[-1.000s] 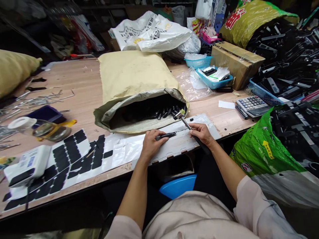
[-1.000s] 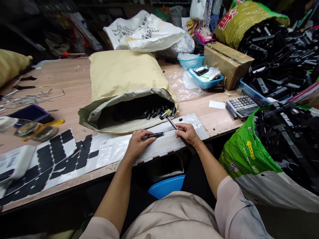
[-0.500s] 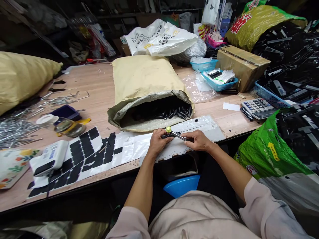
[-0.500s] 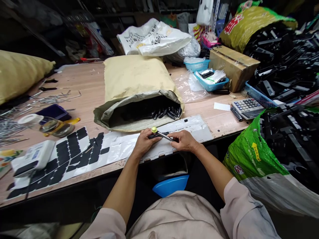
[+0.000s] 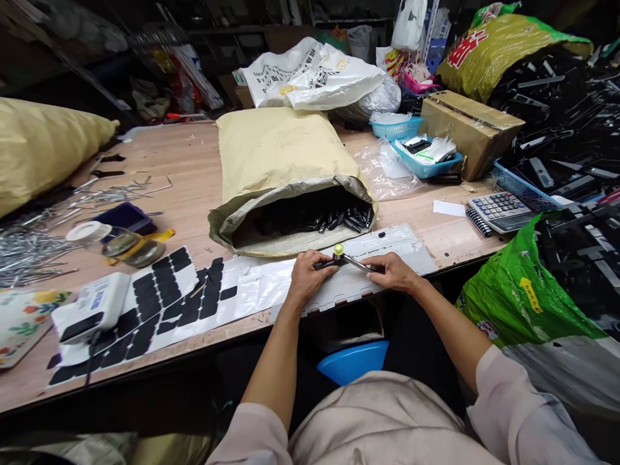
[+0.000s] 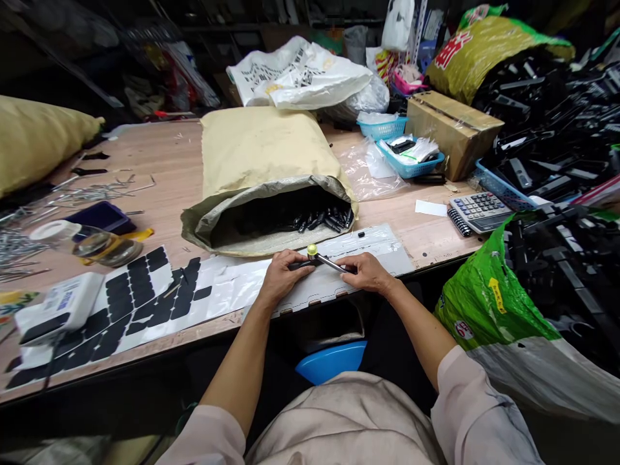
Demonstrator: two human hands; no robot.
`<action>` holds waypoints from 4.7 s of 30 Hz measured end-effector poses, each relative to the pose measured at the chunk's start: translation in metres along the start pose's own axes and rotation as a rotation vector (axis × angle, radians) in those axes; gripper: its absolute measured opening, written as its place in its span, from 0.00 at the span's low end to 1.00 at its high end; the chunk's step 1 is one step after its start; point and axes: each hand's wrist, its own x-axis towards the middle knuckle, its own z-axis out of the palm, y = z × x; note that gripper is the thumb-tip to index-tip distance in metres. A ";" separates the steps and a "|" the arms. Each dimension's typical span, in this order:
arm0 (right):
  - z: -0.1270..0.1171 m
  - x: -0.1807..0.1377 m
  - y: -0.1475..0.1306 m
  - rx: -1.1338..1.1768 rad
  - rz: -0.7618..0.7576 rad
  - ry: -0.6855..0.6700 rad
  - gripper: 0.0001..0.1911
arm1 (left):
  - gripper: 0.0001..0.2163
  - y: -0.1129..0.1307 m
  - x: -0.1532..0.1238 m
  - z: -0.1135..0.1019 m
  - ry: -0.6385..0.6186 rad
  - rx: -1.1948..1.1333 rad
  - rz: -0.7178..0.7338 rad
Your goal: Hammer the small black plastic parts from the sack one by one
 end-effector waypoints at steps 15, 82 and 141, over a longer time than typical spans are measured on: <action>-0.008 0.004 0.018 0.692 0.154 0.259 0.22 | 0.11 0.022 -0.063 -0.011 0.304 -0.095 0.203; 0.018 0.006 -0.015 -0.160 -0.114 -0.022 0.20 | 0.05 0.000 -0.004 -0.004 -0.045 -0.001 -0.007; -0.001 0.004 0.009 0.697 0.105 0.399 0.20 | 0.16 0.059 0.066 0.033 0.106 0.238 0.196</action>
